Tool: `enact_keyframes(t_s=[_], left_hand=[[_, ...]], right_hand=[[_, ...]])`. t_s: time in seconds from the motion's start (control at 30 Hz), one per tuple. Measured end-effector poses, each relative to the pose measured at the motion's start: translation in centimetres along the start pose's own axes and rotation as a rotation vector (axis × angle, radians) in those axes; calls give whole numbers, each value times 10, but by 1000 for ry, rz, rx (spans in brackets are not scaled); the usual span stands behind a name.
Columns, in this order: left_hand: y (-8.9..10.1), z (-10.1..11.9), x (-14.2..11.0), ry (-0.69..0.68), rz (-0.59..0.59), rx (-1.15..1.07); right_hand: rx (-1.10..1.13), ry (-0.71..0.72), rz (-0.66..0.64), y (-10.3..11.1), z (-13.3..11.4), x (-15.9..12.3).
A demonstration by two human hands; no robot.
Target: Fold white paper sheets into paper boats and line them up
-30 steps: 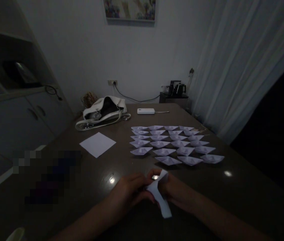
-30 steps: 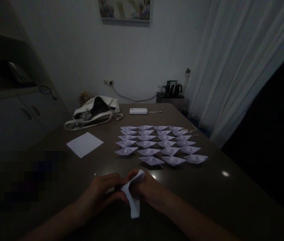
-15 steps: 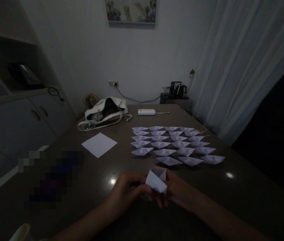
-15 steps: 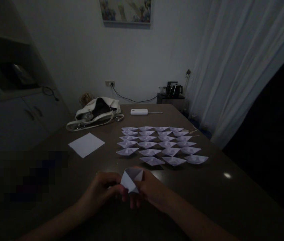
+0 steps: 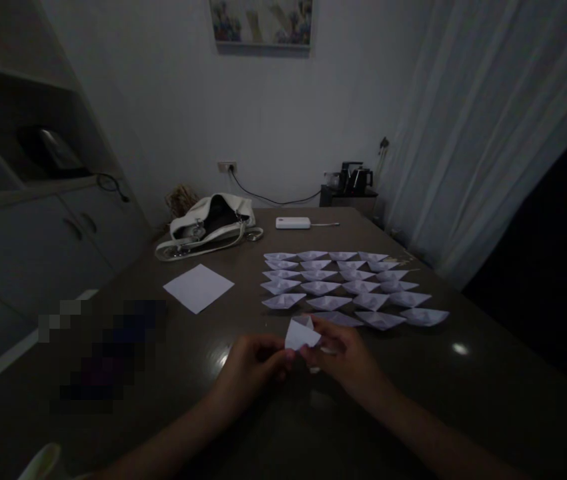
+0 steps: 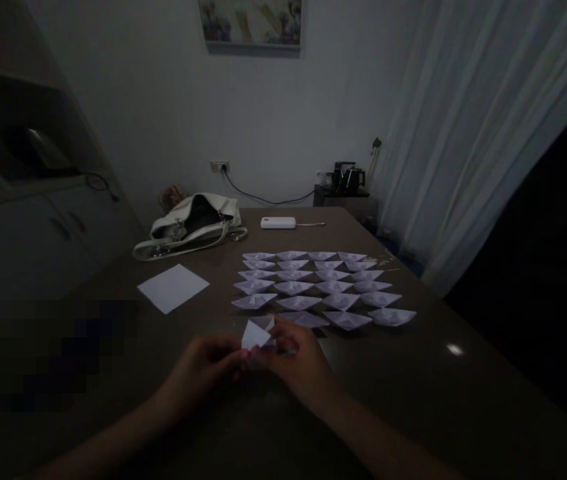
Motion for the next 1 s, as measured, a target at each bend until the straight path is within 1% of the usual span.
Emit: enact_keyframes(t_s=[0.03, 0.1, 0.17, 0.23, 0.3, 0.37, 0.47, 0.6, 0.7, 0.77, 0.87, 1.0], left_hand=[[2, 1, -1, -33, 31, 80], [6, 2, -2, -153, 98, 279], [9, 2, -4, -299, 146, 474], [10, 0, -5, -399, 164, 618], [9, -3, -6, -445, 174, 718], [7, -6, -6, -469, 188, 772], [6, -7, -6, -510, 223, 778], [6, -6, -9, -514, 226, 741], [6, -2, -11, -475, 212, 691], [6, 2, -12, -397, 188, 626], [6, 9, -13, -261, 116, 516], [8, 14, -12, -179, 44, 422]], right_hand=[[-30, 30, 17, 0, -1, 0], [-124, 93, 40, 2, -4, -1], [-280, 171, 60, 3, -7, -2], [-449, 257, 85, 4, -9, -3], [-552, 320, 86, 3, -10, -3], [-573, 365, 68, 3, -10, -3], [-568, 431, 58, 2, -11, -3], [-560, 541, 59, 1, -11, -5], [-566, 591, 94, 1, -11, -6], [-575, 570, 117, 1, -11, -6], [-582, 488, 108, 0, -13, -5], [-534, 417, 72, -1, -17, -2]])
Point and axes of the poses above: each hand's wrist, its own x-axis towards the middle knuckle, its own y-axis out of the back of the hand, z = x × y, the point moved 1 cm from there along x, towards the middle knuckle, and after that the axes turned 8 degrees about y, right-handed, at the moved point
